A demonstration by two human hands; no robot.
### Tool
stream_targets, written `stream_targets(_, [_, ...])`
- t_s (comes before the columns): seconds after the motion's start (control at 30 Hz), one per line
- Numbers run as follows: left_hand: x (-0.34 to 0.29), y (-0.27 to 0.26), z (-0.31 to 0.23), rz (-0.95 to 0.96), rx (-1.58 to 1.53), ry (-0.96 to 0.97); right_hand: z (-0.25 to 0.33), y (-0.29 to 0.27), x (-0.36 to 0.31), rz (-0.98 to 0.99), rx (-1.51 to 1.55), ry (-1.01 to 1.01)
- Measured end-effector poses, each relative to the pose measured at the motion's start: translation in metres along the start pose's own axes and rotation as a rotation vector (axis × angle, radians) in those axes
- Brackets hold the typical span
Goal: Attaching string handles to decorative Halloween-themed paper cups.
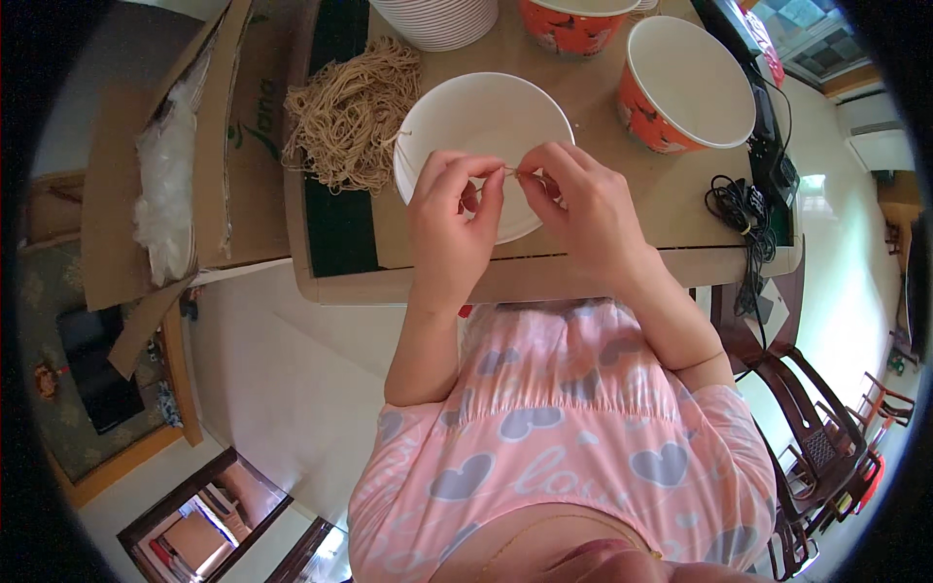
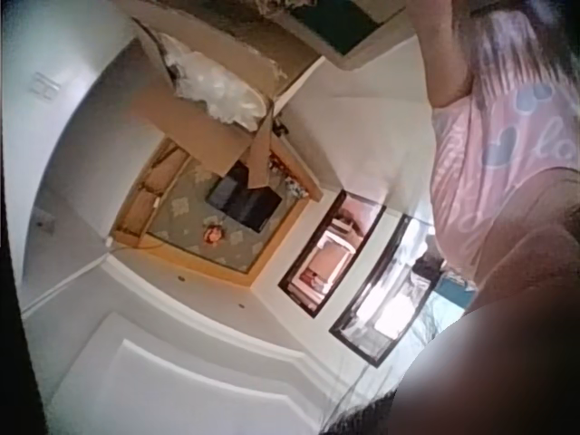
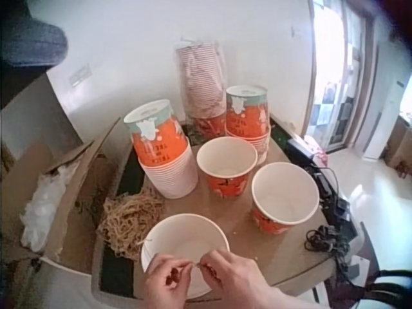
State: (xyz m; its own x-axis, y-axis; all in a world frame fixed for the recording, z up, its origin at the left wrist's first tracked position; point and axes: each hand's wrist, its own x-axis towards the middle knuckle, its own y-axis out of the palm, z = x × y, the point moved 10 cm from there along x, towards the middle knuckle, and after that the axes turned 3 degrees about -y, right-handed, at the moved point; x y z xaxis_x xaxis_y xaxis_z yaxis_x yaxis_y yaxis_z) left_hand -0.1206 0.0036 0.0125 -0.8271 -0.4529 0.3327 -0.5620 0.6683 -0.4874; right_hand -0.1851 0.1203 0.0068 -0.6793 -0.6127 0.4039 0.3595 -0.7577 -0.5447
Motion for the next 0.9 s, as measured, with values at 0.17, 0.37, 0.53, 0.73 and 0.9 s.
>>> stream_targets(0.17, [0.002,-0.001,-0.001,-0.002,-0.032,0.011,-0.002,0.002,-0.001,-0.002,-0.068,-0.022])
stream_targets(0.37, [0.000,0.001,0.002,0.022,-0.004,-0.018,0.001,0.002,0.000,-0.007,-0.120,-0.040])
stream_targets(0.53, [0.000,0.001,0.003,0.024,-0.013,-0.044,0.000,0.000,-0.001,-0.023,-0.127,-0.034])
stream_targets(0.73, [0.001,0.002,0.001,0.034,-0.014,-0.043,0.028,-0.015,0.002,-0.195,-0.146,-0.320])
stream_targets(0.9, [-0.001,0.002,0.009,0.013,-0.062,-0.072,0.014,0.000,0.004,-0.060,0.042,-0.170])
